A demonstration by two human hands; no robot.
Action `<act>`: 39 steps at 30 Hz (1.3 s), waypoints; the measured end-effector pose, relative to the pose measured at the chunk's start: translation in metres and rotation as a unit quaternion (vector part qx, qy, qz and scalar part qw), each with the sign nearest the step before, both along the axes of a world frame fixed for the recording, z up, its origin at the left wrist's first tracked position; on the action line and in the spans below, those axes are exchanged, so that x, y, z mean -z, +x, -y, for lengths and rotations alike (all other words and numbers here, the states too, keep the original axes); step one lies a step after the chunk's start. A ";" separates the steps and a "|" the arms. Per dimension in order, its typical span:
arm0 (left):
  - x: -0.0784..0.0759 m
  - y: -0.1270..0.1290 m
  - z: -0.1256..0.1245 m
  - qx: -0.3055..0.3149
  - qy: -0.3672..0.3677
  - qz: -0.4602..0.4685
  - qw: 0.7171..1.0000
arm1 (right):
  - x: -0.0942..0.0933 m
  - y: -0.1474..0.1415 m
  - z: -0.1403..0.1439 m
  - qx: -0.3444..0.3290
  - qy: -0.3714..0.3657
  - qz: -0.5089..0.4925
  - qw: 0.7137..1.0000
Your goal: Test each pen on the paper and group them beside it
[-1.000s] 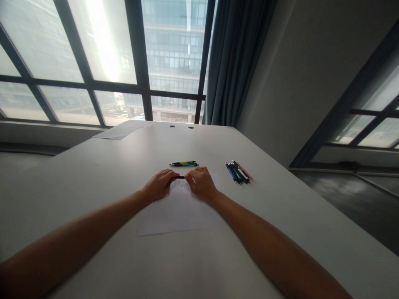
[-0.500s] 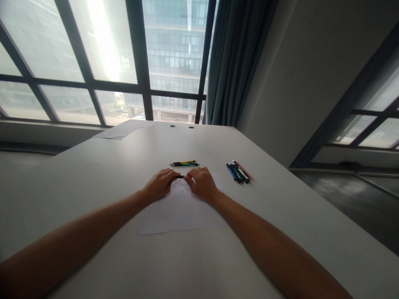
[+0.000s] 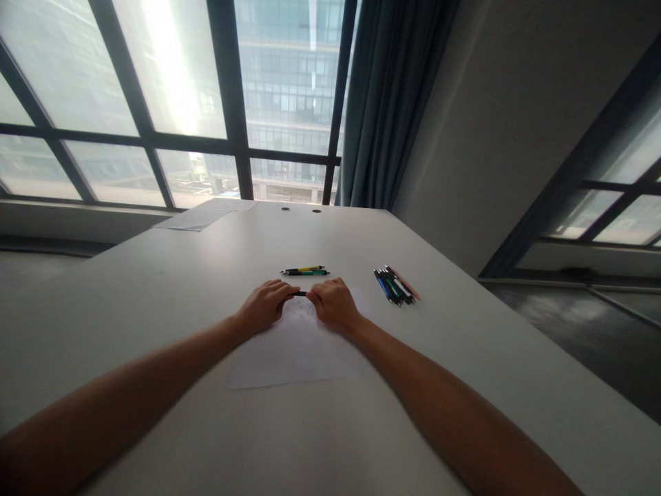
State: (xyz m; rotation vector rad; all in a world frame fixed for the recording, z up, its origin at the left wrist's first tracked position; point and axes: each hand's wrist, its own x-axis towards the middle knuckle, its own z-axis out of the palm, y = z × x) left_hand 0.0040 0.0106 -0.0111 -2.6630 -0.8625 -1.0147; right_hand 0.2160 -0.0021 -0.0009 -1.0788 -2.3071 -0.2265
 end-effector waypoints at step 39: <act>-0.010 0.002 0.007 -0.082 -0.109 -0.060 0.989 | -0.012 0.002 0.011 -0.040 0.110 0.035 0.992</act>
